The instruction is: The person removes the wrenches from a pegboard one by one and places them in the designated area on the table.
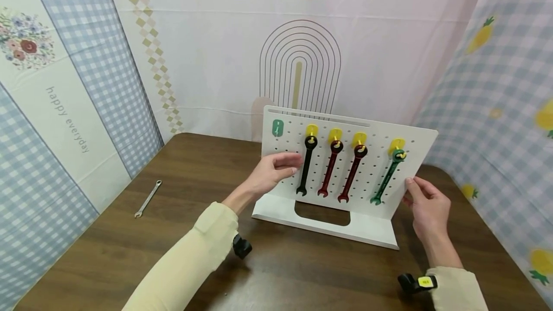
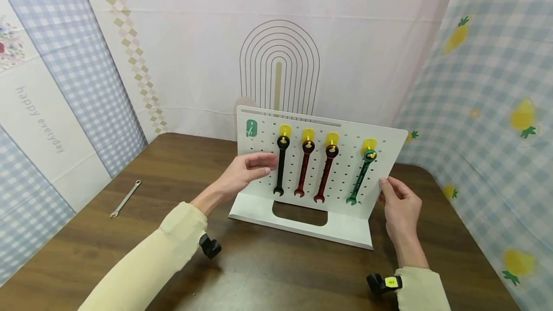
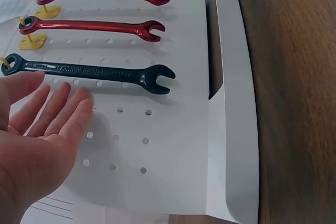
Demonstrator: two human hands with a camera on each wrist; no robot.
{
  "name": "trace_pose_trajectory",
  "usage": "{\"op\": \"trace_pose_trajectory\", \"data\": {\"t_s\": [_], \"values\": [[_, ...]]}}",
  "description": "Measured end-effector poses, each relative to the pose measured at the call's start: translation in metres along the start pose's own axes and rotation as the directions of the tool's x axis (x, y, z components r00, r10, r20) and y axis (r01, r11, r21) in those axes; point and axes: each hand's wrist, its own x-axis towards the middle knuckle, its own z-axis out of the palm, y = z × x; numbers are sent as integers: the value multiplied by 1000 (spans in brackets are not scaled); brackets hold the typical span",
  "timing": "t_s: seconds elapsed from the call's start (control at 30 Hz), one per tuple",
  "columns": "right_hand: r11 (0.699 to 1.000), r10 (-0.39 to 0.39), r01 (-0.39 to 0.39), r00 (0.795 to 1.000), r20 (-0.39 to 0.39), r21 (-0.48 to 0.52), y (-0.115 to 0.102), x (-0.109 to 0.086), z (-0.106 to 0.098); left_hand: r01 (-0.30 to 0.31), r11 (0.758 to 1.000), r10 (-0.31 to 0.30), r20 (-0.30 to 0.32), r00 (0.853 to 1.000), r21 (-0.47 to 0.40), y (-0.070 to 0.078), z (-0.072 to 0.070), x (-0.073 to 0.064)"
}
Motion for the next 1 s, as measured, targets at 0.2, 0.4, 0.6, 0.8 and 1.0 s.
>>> {"op": "trace_pose_trajectory", "data": {"t_s": [0.2, 0.4, 0.6, 0.8, 1.0], "values": [[1000, 4, -4, 1000, -5, 5, -2, 1, 0, -4, 1000, 5, -10, 1000, 19, 1, 4, 5], [1000, 12, -12, 1000, -7, -2, -2, 0, -1, -7, 1000, 7, -12, 1000, 7, 2, 9, 8], [1000, 12, -12, 1000, -5, 0, -1, -1, -1, 15, 1000, -15, -3, 1000, 22, 2, 11, 8], [1000, 9, -9, 1000, -3, -6, -1, -1, 0, 17, 1000, -17, 5, 1000, 13, 1, 10, 7], [1000, 12, -12, 1000, -2, -7, 0, 0, 0, 44, 995, -43, 11, 999, -84, 2, 11, 5]]}}
